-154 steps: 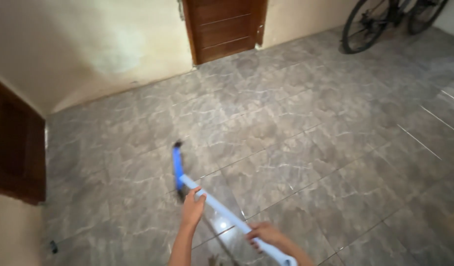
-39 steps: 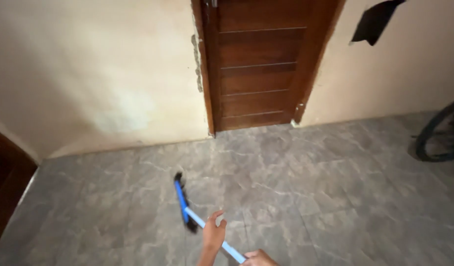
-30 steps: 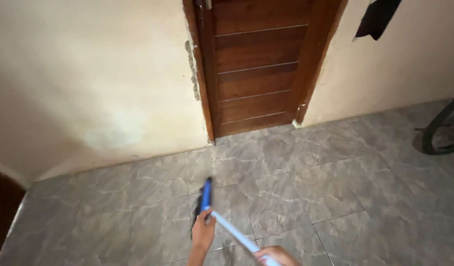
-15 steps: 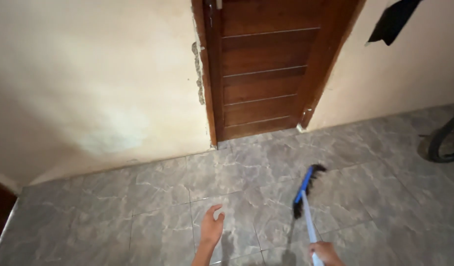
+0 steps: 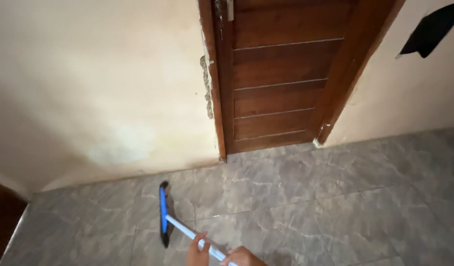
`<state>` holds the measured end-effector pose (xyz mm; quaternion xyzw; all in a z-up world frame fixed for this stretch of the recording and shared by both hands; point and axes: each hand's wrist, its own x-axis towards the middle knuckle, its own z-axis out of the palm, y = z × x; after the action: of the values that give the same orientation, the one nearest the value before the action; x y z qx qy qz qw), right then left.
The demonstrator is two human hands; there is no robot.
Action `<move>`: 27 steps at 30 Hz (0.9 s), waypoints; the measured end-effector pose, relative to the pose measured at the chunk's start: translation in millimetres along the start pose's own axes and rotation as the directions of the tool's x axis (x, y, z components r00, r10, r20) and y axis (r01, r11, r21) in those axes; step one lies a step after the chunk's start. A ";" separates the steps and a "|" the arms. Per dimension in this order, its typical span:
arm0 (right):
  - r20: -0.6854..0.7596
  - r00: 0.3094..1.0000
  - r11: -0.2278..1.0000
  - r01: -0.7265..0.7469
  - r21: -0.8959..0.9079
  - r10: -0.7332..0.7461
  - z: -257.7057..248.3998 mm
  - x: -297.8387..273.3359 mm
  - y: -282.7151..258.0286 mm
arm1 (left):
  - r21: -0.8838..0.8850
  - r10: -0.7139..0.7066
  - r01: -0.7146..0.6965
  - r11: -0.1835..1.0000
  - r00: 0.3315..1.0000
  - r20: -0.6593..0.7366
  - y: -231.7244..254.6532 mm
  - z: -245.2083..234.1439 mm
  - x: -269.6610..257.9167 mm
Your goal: Sweeping the floor in a room with a bicycle using a broom.
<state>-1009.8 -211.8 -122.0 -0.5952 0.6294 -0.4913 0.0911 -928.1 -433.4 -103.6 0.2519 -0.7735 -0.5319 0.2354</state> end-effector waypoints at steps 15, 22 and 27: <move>0.485 0.300 -0.505 -0.011 0.863 0.822 -264.8 -124.4 99.9 | 0.159 -0.301 0.283 0.946 0.948 0.105 73.5 130.0 47.1; 0.181 0.115 -0.141 -0.288 0.947 0.977 -264.8 -158.3 124.8 | 0.147 -0.217 0.187 0.971 0.950 0.226 147.6 163.8 75.5; 0.113 0.075 -0.061 -0.497 0.866 0.991 -260.2 -98.3 73.5 | 0.232 -0.439 0.381 0.895 0.846 0.302 189.9 182.9 102.0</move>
<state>-1213.3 -10.6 -91.4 0.2049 0.5769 -0.6817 0.4007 -1147.9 -311.6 25.9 0.3324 -0.7714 -0.5407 -0.0452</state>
